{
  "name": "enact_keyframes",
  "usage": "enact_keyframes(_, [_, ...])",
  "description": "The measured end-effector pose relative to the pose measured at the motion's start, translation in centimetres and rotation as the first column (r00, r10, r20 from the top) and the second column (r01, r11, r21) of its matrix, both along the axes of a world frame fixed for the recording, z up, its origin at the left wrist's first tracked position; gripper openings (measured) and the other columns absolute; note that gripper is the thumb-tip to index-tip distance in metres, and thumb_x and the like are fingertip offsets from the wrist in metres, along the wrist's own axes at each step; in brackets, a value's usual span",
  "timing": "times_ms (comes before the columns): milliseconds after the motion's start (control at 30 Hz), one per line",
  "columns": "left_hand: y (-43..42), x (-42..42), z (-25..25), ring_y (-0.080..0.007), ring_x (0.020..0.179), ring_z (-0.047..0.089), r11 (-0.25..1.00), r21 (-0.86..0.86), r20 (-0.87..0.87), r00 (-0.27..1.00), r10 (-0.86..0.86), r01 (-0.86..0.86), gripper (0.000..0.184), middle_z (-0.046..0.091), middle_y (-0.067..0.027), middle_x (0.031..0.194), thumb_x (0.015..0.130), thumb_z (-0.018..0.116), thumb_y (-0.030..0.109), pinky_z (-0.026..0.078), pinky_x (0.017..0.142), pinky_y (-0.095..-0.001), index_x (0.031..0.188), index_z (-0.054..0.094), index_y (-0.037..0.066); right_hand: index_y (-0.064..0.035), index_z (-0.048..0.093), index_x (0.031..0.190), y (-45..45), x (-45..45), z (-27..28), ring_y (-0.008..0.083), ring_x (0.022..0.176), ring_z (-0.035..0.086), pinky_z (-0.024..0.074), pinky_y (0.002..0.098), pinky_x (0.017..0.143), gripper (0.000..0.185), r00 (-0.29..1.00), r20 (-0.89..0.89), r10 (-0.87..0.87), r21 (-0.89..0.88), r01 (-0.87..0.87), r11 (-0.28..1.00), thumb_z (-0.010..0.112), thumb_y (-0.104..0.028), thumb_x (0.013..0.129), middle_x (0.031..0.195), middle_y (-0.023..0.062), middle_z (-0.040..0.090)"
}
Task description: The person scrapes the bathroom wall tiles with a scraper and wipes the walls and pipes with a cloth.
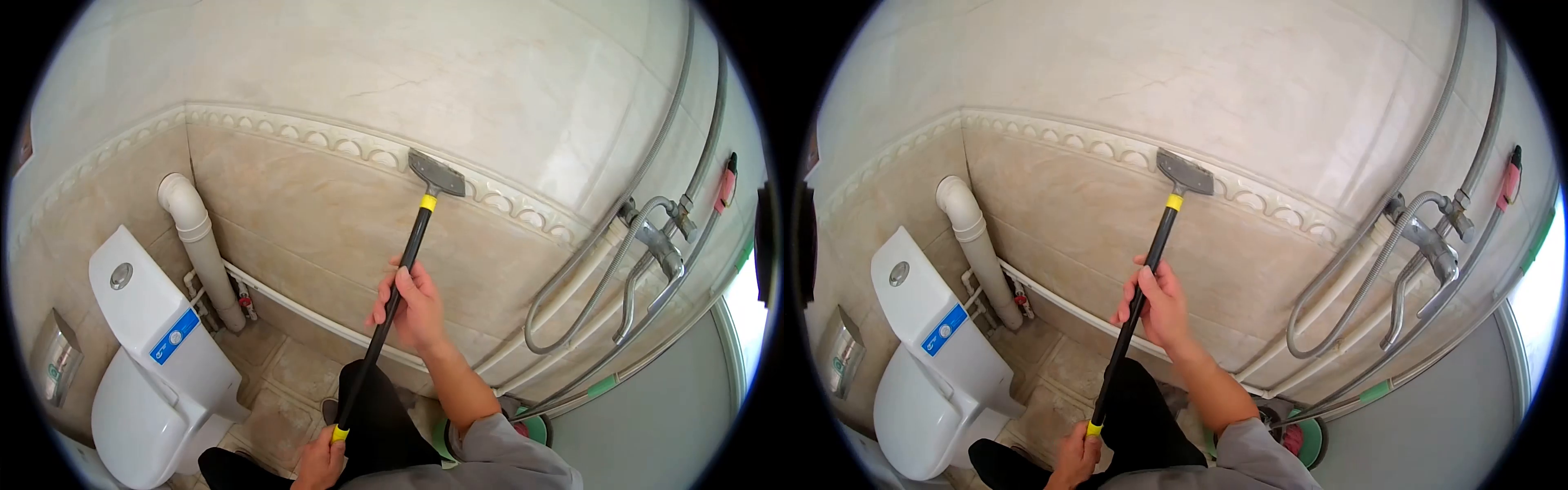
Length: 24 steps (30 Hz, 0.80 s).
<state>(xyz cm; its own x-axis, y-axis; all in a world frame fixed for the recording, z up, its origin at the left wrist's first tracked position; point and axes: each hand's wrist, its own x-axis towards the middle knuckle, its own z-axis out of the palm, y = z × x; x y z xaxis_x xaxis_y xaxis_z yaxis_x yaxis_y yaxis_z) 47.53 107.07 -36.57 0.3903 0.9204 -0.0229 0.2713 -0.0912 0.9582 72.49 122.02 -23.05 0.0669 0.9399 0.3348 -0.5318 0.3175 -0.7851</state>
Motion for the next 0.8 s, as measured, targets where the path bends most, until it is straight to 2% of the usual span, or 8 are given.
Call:
enact_keyframes(67, [-0.2, 0.3, -1.0, -0.0127, 0.054, 0.058, 0.999, -0.036, 0.042, 0.999, -0.008, 0.01, 0.028, 0.057, -0.0038, 0.063, 0.105, 0.047, 0.022, 0.045, 0.05, -0.0302, 0.116, 0.056, -0.001, -0.0089, 0.042, 0.125, 0.1, 0.0, 0.9, 0.024, 0.06, 0.062, 0.0607, 0.0491, 0.061, 0.024, 0.998, 0.051, 0.03, -0.039, -0.028, 0.999, 0.047, -0.025, 0.107, 0.083, 0.0092, 0.055])
enact_keyframes(133, [-0.5, 0.1, -2.9, -0.0353, 0.075, 0.064, 0.986, 0.165, 0.032, 0.999, 0.009, -0.014, 0.041, 0.064, -0.021, 0.086, 0.105, 0.045, 0.029, 0.05, 0.068, -0.0442, 0.13, 0.055, -0.002, -0.0087, 0.042, 0.123, 0.1, -0.4, 0.9, 0.024, 0.06, 0.062, 0.0609, 0.0494, 0.061, 0.023, 0.998, 0.041, 0.036, -0.048, -0.034, 0.998, 0.048, -0.025, 0.107, 0.083, 0.0091, 0.055])
enact_keyframes(267, [-1.0, -0.2, -3.5, -0.0269, 0.066, 0.06, 0.953, 0.289, 0.088, 0.993, 0.072, -0.095, 0.04, 0.062, -0.0134, 0.077, 0.106, 0.045, 0.03, 0.048, 0.06, -0.0395, 0.13, 0.056, -0.001, -0.0086, 0.042, 0.115, 0.1, -1.1, 0.8, 0.0244, 0.058, 0.062, 0.0614, 0.0507, 0.062, 0.019, 0.999, 0.009, 0.049, -0.056, -0.048, 0.997, 0.048, -0.025, 0.107, 0.083, 0.0092, 0.055])
enact_keyframes(333, [-1.3, -1.4, -2.2, -0.0161, 0.06, 0.055, 0.991, -0.133, 0.241, 0.97, 0.021, 0.012, 0.039, 0.057, -0.0045, 0.072, 0.106, 0.046, 0.033, 0.043, 0.053, -0.0334, 0.125, 0.058, 0.001, -0.0088, 0.042, 0.114, 0.4, -1.4, 1.0, 0.0246, 0.058, 0.062, 0.0615, 0.0511, 0.062, 0.018, 0.999, 0.017, 0.043, -0.058, -0.042, 0.997, 0.048, -0.024, 0.107, 0.083, 0.0091, 0.055])
enact_keyframes(433, [-0.7, -2.1, -0.4, -0.0117, 0.052, 0.055, 0.982, -0.173, 0.204, 0.978, -0.04, 0.076, 0.03, 0.056, -0.0036, 0.064, 0.106, 0.045, 0.025, 0.044, 0.049, -0.0283, 0.115, 0.056, -0.001, -0.0089, 0.042, 0.112, 0.2, -1.6, 0.9, 0.0247, 0.058, 0.062, 0.0617, 0.0513, 0.062, 0.017, 0.999, 0.033, 0.028, -0.055, -0.026, 0.998, 0.048, -0.024, 0.107, 0.083, 0.0091, 0.056])
enact_keyframes(533, [-0.6, -2.6, -0.3, -0.0106, 0.051, 0.052, 0.971, -0.215, 0.289, 0.957, -0.039, 0.104, 0.033, 0.055, -0.0035, 0.067, 0.107, 0.043, 0.028, 0.041, 0.047, -0.0272, 0.116, 0.056, -0.001, -0.0089, 0.041, 0.111, 0.2, -1.9, 1.1, 0.0248, 0.058, 0.062, 0.0617, 0.051, 0.062, 0.017, 0.999, 0.039, 0.025, -0.046, -0.024, 0.999, 0.049, -0.024, 0.107, 0.083, 0.0092, 0.056])
enact_keyframes(767, [0.1, -3.2, -0.1, -0.0088, 0.053, 0.051, 0.97, -0.193, 0.291, 0.953, -0.085, 0.145, 0.039, 0.053, -0.002, 0.068, 0.108, 0.041, 0.032, 0.04, 0.048, -0.0261, 0.12, 0.055, -0.002, -0.0087, 0.041, 0.11, 0.0, -1.9, 1.5, 0.0246, 0.058, 0.062, 0.0616, 0.0508, 0.062, 0.017, 0.998, 0.058, 0.02, -0.028, -0.018, 0.999, 0.05, -0.023, 0.106, 0.082, 0.0093, 0.056])
enact_keyframes(800, [-0.1, -3.1, -0.2, -0.014, 0.051, 0.053, 0.966, -0.222, 0.309, 0.949, -0.06, 0.134, 0.034, 0.055, -0.0055, 0.068, 0.106, 0.045, 0.028, 0.041, 0.048, -0.029, 0.119, 0.056, -0.001, -0.0087, 0.041, 0.11, 0.0, -1.9, 1.8, 0.0246, 0.058, 0.062, 0.0616, 0.0508, 0.062, 0.017, 0.998, 0.057, 0.015, -0.026, -0.014, 1.0, 0.05, -0.023, 0.106, 0.082, 0.0093, 0.056])
